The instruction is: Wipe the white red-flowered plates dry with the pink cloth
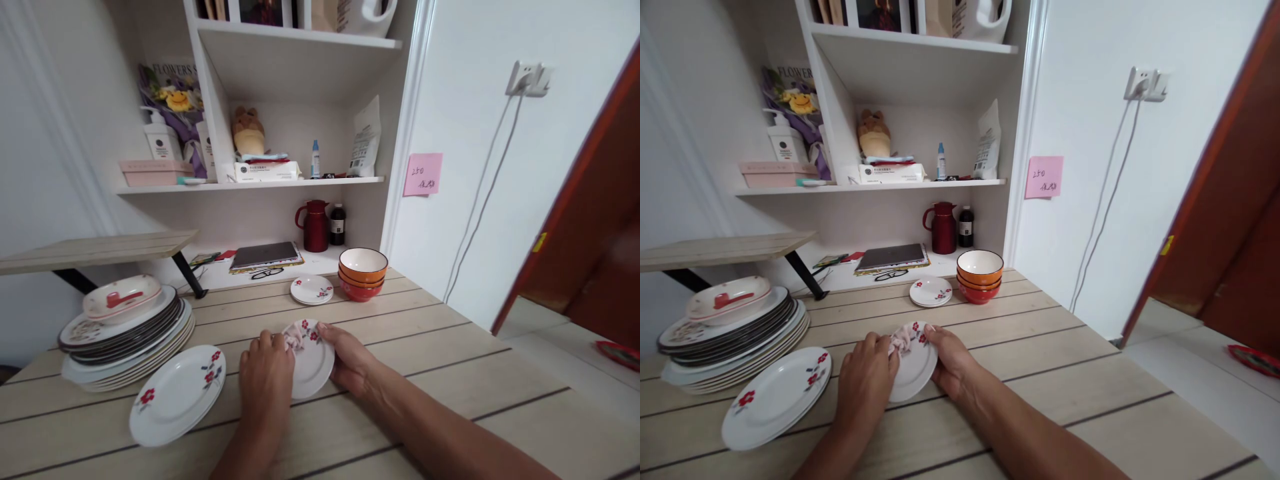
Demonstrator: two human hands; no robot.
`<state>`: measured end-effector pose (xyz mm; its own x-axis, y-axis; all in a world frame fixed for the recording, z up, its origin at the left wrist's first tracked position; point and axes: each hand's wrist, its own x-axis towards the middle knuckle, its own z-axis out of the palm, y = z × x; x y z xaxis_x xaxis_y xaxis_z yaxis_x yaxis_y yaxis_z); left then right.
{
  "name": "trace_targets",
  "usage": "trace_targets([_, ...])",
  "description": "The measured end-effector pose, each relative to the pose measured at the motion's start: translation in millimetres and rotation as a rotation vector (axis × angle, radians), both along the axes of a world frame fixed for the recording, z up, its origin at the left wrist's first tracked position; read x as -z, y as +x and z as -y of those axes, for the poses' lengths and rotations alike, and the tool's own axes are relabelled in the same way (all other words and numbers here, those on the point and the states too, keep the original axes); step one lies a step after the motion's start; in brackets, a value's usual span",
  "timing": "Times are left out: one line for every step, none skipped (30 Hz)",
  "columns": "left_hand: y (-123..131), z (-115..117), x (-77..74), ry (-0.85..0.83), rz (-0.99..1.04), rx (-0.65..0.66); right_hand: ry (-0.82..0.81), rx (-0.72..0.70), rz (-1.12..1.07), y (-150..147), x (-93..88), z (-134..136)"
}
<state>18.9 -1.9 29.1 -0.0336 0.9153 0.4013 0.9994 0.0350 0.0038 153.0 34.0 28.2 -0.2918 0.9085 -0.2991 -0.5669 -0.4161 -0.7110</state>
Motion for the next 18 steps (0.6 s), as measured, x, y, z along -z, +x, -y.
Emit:
trace_targets([-0.2,1.7,-0.3,-0.015,-0.003,0.014,-0.008,0.021,-0.013,0.2,0.8,-1.3])
trace_targets([-0.1,3.7,-0.2,-0.030,0.001,0.036,-0.012,0.034,-0.030,0.4,1.7,-2.4])
trace_targets([0.4,5.9,0.2,-0.039,0.012,0.068,-0.018,0.039,-0.051,0.7,2.4,-3.5])
trace_targets([1.5,8.2,0.9,-0.042,0.031,0.112,-0.027,0.034,-0.074,1.1,2.8,-4.3])
trace_targets([3.2,10.4,2.1,-0.039,0.055,0.160,-0.040,0.022,-0.095,1.6,2.9,-4.8])
trace_targets([5.5,12.4,3.5,-0.029,0.084,0.209,-0.051,0.004,-0.111,2.1,2.7,-4.9])
trace_targets([8.3,13.8,5.1,-0.015,0.110,0.256,-0.056,-0.016,-0.118,2.7,2.3,-4.7])
trace_targets([11.4,14.6,6.6,0.001,0.131,0.295,-0.053,-0.037,-0.115,3.2,1.7,-4.0])
trace_targets([14.5,14.6,7.9,0.019,0.141,0.319,-0.045,-0.057,-0.102,3.5,1.2,-3.0])
trace_targets([17.1,13.9,8.9,0.039,0.141,0.326,-0.033,-0.075,-0.082,3.6,0.8,-1.6])
trace_targets([19.1,12.6,9.3,0.063,0.132,0.315,-0.018,-0.093,-0.060,3.4,0.7,-0.2])
trace_targets([20.1,10.8,9.2,0.091,0.121,0.288,-0.002,-0.108,-0.040,2.9,1.0,1.2])
trace_targets([20.1,8.7,8.6,0.121,0.110,0.250,0.015,-0.116,-0.024,2.3,1.6,2.4])
trace_targets([18.9,6.5,7.6,0.151,0.101,0.204,0.033,-0.119,-0.012,1.5,2.5,3.3])
trace_targets([16.7,4.3,6.2,0.179,0.096,0.156,0.052,-0.115,-0.004,0.7,3.7,3.8])
trace_targets([13.5,2.4,4.7,0.201,0.095,0.107,0.067,-0.105,0.000,-0.1,5.1,3.8])
trace_targets([9.7,0.7,3.1,0.214,0.096,0.060,0.073,-0.092,-0.001,-0.8,6.6,3.3])
trace_targets([5.3,-0.6,1.6,0.214,0.096,0.018,0.070,-0.075,-0.004,-1.5,8.0,2.3])
